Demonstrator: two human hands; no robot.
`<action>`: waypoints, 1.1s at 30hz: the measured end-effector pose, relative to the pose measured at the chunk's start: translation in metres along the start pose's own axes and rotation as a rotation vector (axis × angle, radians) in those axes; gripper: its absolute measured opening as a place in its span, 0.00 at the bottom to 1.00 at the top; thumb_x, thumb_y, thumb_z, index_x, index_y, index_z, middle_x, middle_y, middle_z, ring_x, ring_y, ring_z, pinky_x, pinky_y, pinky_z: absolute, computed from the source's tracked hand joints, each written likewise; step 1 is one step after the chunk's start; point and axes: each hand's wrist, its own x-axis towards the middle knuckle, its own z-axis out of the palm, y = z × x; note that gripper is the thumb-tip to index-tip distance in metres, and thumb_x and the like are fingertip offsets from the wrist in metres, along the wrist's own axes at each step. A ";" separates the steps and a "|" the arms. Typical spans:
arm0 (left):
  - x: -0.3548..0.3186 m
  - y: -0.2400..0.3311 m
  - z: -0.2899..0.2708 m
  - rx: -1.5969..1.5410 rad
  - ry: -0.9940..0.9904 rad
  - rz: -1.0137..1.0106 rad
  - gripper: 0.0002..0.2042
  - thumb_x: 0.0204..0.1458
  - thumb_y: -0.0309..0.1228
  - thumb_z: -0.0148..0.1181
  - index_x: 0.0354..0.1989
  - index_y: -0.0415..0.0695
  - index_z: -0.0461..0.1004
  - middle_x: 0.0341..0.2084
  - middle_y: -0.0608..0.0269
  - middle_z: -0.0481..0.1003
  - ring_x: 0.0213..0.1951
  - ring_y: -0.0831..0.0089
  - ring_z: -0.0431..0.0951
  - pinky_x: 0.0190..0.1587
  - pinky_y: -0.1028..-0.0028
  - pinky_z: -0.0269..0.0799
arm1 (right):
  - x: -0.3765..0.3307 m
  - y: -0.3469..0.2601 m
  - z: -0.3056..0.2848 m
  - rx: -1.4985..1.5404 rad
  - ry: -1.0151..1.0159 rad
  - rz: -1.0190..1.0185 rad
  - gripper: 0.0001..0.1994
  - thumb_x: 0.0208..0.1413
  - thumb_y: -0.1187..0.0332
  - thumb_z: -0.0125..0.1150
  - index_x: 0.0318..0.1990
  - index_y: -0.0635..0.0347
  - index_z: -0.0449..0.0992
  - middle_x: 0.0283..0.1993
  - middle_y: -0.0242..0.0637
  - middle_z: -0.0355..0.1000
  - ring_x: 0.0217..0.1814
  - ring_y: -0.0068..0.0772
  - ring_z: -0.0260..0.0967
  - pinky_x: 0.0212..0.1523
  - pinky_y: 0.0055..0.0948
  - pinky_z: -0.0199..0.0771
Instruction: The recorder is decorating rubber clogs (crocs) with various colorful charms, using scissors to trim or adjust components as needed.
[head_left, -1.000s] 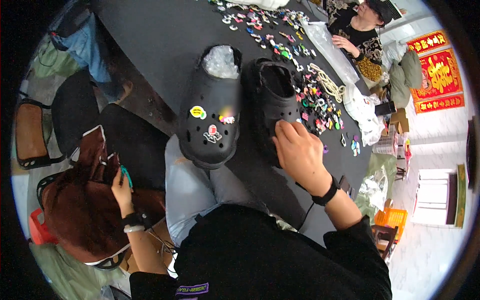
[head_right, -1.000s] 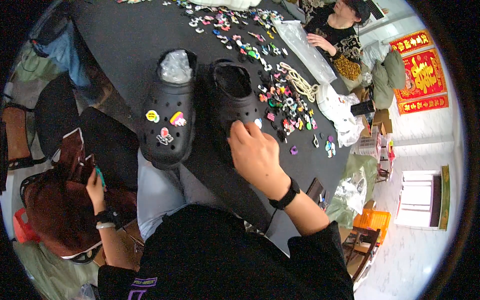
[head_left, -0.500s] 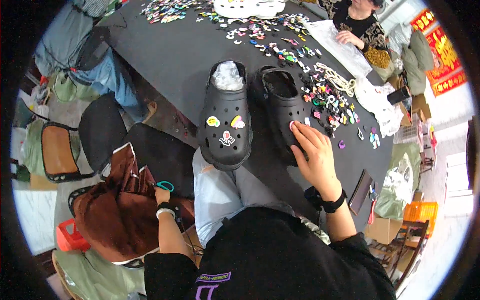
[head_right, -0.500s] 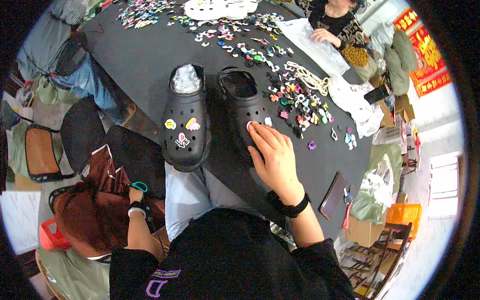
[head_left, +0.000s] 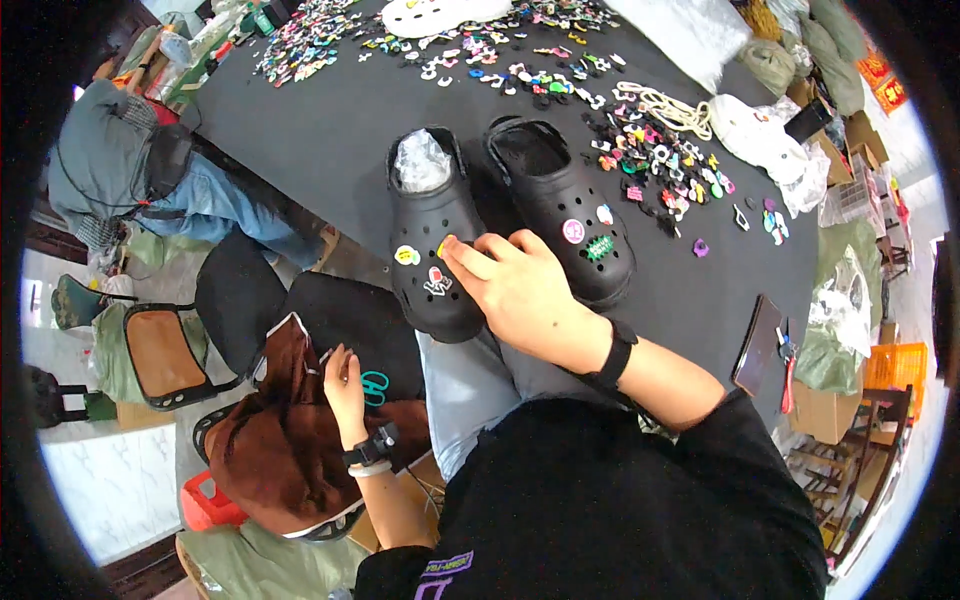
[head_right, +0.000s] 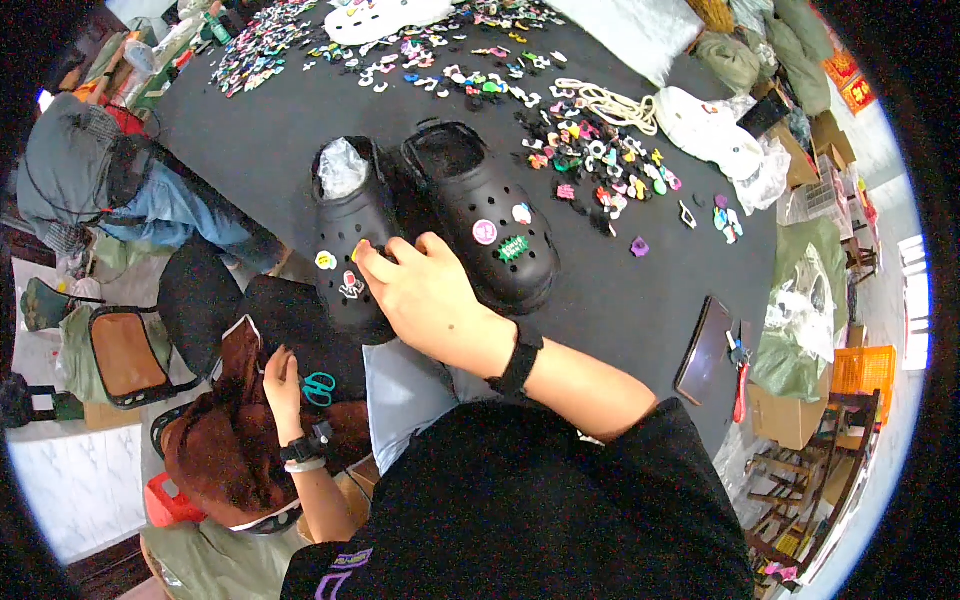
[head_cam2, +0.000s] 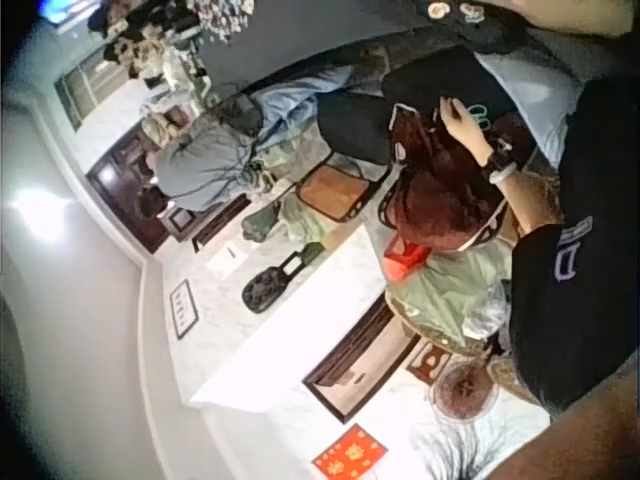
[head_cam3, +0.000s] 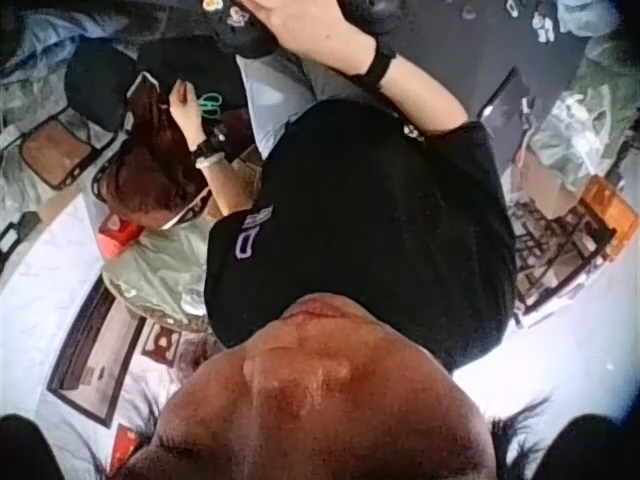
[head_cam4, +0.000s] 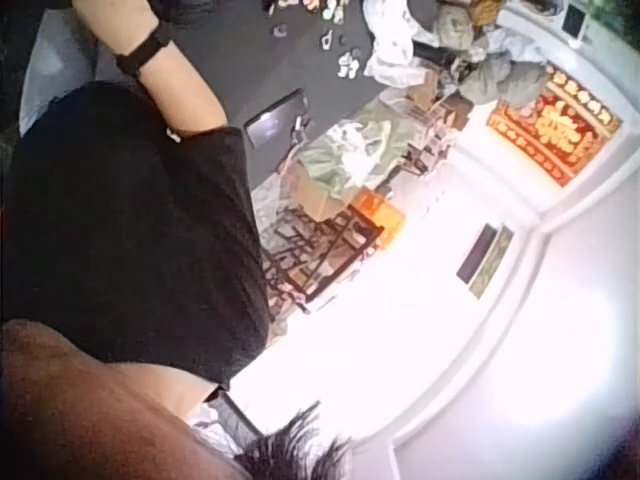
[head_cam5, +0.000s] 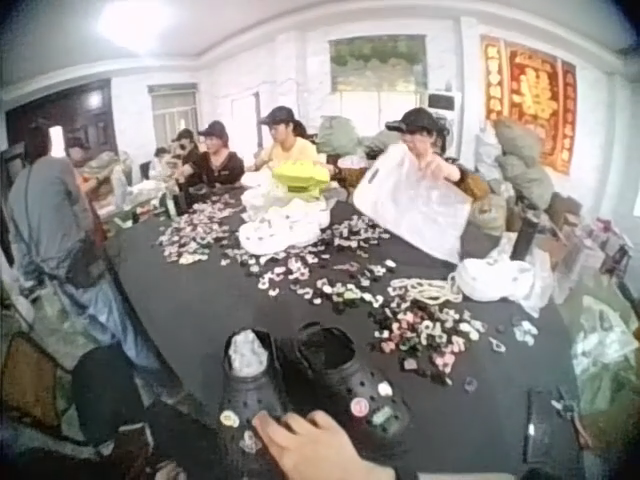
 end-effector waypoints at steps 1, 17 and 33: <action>-0.003 0.016 0.003 0.001 -0.007 0.009 0.18 0.58 0.25 0.56 0.57 0.34 0.70 0.47 0.51 0.77 0.48 0.68 0.77 0.54 0.72 0.70 | -0.001 0.000 0.002 -0.005 0.006 0.009 0.24 0.43 0.72 0.58 0.53 0.60 0.75 0.56 0.29 0.70 0.48 0.29 0.68 0.47 0.33 0.67; -0.043 0.189 0.093 0.333 -0.109 0.614 0.54 0.33 0.32 0.78 0.70 0.37 0.48 0.65 0.44 0.56 0.66 0.50 0.56 0.67 0.57 0.52 | -0.112 0.096 -0.006 0.587 0.295 0.646 0.35 0.53 0.55 0.64 0.63 0.66 0.62 0.66 0.58 0.57 0.69 0.57 0.54 0.68 0.45 0.55; -0.055 0.195 0.102 0.436 -0.066 0.590 0.47 0.43 0.35 0.72 0.69 0.35 0.48 0.66 0.41 0.54 0.66 0.49 0.54 0.68 0.57 0.49 | -0.120 0.139 -0.018 0.500 0.031 0.588 0.23 0.55 0.54 0.60 0.55 0.55 0.73 0.50 0.46 0.75 0.52 0.46 0.73 0.54 0.42 0.72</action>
